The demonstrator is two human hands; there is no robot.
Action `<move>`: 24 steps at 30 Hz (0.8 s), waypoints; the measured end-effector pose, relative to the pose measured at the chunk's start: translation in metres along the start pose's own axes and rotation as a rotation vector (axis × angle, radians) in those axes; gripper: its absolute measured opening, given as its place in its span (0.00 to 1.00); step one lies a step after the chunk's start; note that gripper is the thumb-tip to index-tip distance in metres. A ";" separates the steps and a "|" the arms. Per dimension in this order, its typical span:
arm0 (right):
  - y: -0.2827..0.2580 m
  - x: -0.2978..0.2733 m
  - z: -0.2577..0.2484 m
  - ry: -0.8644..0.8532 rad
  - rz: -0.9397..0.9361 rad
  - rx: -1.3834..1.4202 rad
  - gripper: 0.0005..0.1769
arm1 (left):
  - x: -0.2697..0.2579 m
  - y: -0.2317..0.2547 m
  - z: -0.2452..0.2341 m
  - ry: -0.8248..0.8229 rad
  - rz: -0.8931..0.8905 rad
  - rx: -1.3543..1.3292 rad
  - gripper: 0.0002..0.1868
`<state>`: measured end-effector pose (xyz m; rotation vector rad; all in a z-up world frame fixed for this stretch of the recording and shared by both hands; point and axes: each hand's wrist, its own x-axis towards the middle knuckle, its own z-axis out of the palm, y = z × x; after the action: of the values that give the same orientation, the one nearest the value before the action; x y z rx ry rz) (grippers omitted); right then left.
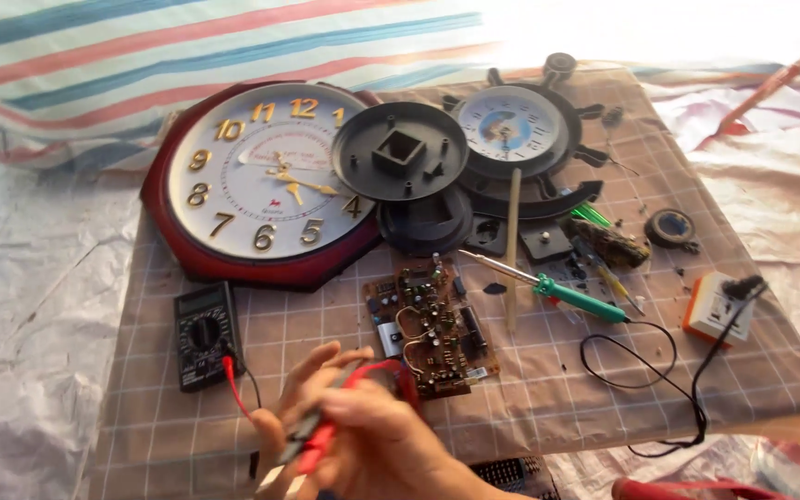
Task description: The person uses a multimeter to test a circuit board, then uses a soldering iron and solder to repair a connection on the board.
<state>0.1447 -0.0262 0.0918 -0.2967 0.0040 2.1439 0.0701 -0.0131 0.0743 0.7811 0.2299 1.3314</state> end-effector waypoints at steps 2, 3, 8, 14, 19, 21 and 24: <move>0.002 0.008 0.005 -0.038 0.118 0.128 0.05 | 0.019 -0.026 0.050 0.052 0.001 0.076 0.32; 0.003 0.012 0.008 -0.058 0.179 0.191 0.04 | -0.006 -0.028 0.041 0.081 0.004 0.114 0.31; 0.009 0.041 0.014 -0.027 0.229 0.402 0.06 | -0.106 -0.013 -0.050 0.245 0.055 0.317 0.25; 0.009 0.064 -0.009 0.088 0.314 0.562 0.10 | -0.050 0.022 -0.133 0.525 0.010 0.836 0.10; 0.018 0.094 -0.032 0.094 0.340 0.644 0.12 | -0.051 -0.005 -0.167 0.671 0.223 0.612 0.15; 0.022 0.104 -0.039 0.130 0.342 0.668 0.14 | -0.053 -0.005 -0.164 0.556 0.345 0.916 0.17; 0.029 0.117 -0.056 0.140 0.324 0.684 0.22 | -0.029 0.011 -0.113 0.695 0.253 1.218 0.09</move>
<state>0.0709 0.0473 0.0092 -0.0395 0.8986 2.2833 -0.0101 0.0029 -0.0093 1.3265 1.6423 1.6188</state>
